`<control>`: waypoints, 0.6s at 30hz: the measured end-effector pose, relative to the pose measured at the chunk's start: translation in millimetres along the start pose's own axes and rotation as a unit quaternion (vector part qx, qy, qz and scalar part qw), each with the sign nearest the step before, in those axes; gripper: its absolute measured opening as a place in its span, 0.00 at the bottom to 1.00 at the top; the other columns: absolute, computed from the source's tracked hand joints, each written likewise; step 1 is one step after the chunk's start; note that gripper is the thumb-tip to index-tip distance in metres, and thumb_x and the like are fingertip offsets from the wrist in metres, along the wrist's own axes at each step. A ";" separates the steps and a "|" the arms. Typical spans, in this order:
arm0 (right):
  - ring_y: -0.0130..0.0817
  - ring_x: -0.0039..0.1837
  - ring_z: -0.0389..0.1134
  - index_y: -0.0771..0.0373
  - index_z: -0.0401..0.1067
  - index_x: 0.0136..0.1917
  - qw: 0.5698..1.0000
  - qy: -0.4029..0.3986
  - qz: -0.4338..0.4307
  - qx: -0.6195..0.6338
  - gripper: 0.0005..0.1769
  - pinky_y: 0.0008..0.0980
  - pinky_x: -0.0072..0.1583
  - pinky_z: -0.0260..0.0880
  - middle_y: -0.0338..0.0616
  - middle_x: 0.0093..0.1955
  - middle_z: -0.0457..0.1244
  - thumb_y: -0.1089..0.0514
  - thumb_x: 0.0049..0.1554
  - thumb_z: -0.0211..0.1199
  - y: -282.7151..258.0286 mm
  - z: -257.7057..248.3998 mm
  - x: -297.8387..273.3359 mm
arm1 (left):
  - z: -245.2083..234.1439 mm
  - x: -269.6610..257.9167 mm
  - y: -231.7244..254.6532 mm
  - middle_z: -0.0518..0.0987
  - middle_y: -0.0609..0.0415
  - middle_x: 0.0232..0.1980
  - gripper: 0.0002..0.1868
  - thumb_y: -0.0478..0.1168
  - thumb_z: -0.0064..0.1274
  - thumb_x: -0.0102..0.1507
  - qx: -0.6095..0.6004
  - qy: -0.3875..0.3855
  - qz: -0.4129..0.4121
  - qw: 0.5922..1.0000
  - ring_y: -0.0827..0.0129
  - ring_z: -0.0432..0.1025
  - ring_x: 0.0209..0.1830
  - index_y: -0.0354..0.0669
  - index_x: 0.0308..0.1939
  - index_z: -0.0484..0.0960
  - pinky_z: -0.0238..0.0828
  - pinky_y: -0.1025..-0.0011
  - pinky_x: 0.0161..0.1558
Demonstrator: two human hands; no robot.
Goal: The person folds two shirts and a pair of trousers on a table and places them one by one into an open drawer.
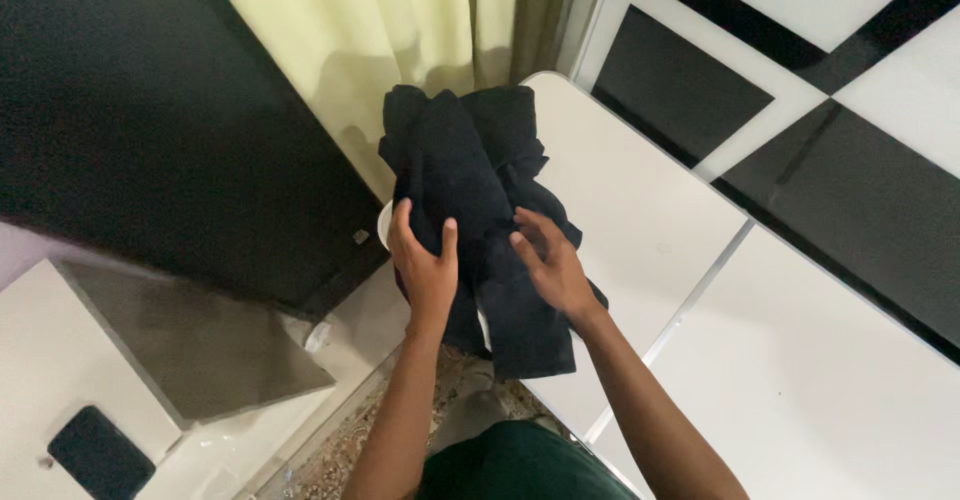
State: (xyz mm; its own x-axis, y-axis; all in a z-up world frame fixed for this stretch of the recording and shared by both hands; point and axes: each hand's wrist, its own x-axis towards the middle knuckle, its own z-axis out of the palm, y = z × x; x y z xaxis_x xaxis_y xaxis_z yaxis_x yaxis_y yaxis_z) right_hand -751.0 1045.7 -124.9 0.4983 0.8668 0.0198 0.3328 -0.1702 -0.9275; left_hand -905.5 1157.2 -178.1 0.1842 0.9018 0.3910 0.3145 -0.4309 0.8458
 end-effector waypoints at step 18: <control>0.32 0.64 0.66 0.64 0.69 0.67 0.956 0.208 0.098 0.183 0.23 0.33 0.63 0.69 0.44 0.62 0.66 0.49 0.65 0.54 4.5 15.9 10.1 | 5.0 55.7 64.8 0.78 0.42 0.51 0.11 0.39 0.53 0.69 -0.134 -0.161 0.066 0.976 0.48 0.77 0.51 0.34 0.51 0.79 0.73 0.59 0.49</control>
